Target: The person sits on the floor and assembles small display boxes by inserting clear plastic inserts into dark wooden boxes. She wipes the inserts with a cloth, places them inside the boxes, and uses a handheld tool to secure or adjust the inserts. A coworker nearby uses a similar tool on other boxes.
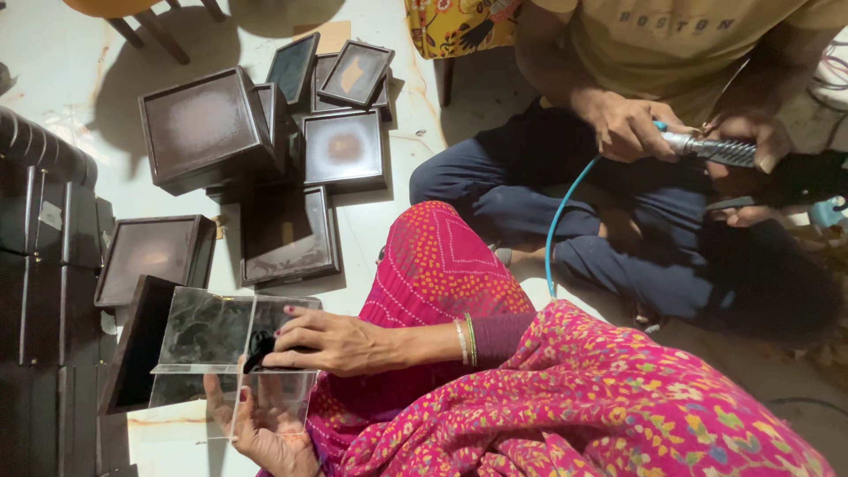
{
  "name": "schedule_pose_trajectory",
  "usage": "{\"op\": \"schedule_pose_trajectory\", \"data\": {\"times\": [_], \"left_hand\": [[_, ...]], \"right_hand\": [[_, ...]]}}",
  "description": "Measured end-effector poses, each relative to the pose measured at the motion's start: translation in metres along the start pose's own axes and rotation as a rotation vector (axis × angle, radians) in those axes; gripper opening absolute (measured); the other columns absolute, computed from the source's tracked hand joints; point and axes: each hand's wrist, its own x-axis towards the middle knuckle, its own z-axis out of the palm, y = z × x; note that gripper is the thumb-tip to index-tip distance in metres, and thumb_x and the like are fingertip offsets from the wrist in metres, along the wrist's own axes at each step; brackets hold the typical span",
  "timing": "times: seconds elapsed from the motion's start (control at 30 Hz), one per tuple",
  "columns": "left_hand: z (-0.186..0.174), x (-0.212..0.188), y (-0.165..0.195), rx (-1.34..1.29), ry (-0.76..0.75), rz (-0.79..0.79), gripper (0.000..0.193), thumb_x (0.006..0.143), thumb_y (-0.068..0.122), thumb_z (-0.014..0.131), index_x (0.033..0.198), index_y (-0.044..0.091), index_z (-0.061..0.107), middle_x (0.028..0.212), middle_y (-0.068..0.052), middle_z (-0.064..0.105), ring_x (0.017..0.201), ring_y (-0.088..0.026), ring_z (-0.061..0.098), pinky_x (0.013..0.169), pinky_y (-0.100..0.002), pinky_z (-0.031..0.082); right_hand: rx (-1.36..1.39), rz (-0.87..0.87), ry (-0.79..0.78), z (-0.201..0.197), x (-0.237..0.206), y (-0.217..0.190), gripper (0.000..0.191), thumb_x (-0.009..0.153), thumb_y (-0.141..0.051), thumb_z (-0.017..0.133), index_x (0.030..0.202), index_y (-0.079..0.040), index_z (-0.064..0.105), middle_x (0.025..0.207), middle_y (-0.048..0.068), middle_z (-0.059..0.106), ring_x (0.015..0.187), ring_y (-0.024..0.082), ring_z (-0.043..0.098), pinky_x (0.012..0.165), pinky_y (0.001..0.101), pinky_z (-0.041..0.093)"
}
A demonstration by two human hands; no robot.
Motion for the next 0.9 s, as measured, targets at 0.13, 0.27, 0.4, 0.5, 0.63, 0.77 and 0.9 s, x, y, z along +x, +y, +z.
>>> {"op": "schedule_pose_trajectory", "data": {"times": [0.13,0.27,0.4,0.5,0.63,0.77,0.9], "left_hand": [[-0.002,0.004,-0.003,-0.071,-0.013,-0.013,0.06,0.102,0.001,0.053,0.161,0.009,0.042,0.138,-0.022,0.063,0.124,-0.026,0.068,0.108,-0.038,0.059],[-0.011,0.007,-0.009,-0.018,0.008,-0.023,0.055,0.105,0.001,0.057,0.159,0.008,0.046,0.136,-0.019,0.065,0.118,-0.023,0.068,0.102,-0.034,0.059],[-0.024,0.01,-0.02,0.026,0.031,0.03,0.053,0.105,-0.001,0.06,0.157,0.006,0.05,0.138,-0.018,0.065,0.119,-0.024,0.069,0.099,-0.034,0.06],[-0.033,0.017,-0.032,0.01,0.028,0.061,0.054,0.102,-0.004,0.059,0.155,0.007,0.05,0.136,-0.018,0.064,0.116,-0.026,0.07,0.097,-0.035,0.061],[-0.046,0.031,-0.034,-0.029,0.001,0.054,0.061,0.095,-0.005,0.058,0.154,0.009,0.048,0.129,-0.021,0.066,0.112,-0.026,0.072,0.092,-0.037,0.064],[-0.043,0.038,-0.032,-0.028,-0.012,0.007,0.056,0.092,-0.009,0.06,0.147,0.002,0.053,0.13,-0.017,0.068,0.105,-0.025,0.072,0.09,-0.037,0.063],[-0.034,0.036,-0.027,-0.021,-0.034,-0.072,0.056,0.091,-0.008,0.059,0.145,0.002,0.056,0.115,-0.02,0.074,0.094,-0.025,0.074,0.086,-0.037,0.063]], "right_hand": [[-0.053,-0.025,0.035,0.0,0.004,0.004,0.055,0.099,-0.008,0.057,0.154,-0.015,0.049,0.155,0.005,0.044,0.147,0.024,0.045,0.138,0.0537,0.027],[0.063,-0.013,0.004,-0.004,0.004,0.003,0.054,0.101,-0.01,0.054,0.155,-0.013,0.046,0.168,0.009,0.034,0.159,0.027,0.034,0.137,0.0487,0.025],[-0.067,-0.028,0.004,-0.003,0.002,0.007,0.051,0.104,-0.006,0.051,0.155,-0.015,0.048,0.166,0.007,0.04,0.158,0.023,0.036,0.135,0.0472,0.026],[-0.135,0.02,0.1,-0.003,0.002,0.022,0.047,0.108,-0.006,0.05,0.154,-0.014,0.048,0.163,0.009,0.044,0.155,0.025,0.041,0.134,0.0457,0.029],[0.511,0.461,0.273,-0.013,0.018,0.061,0.045,0.104,-0.001,0.047,0.149,-0.007,0.051,0.152,0.012,0.052,0.147,0.029,0.05,0.124,0.0373,0.039],[0.343,0.681,0.493,-0.038,0.041,0.091,0.043,0.087,0.004,0.07,0.129,-0.003,0.065,0.126,0.015,0.067,0.122,0.027,0.063,0.108,0.0344,0.048],[0.512,0.546,0.406,-0.058,0.065,0.077,0.045,0.095,0.017,0.056,0.134,-0.004,0.064,0.13,0.013,0.07,0.121,0.025,0.067,0.108,0.0294,0.051]]}}
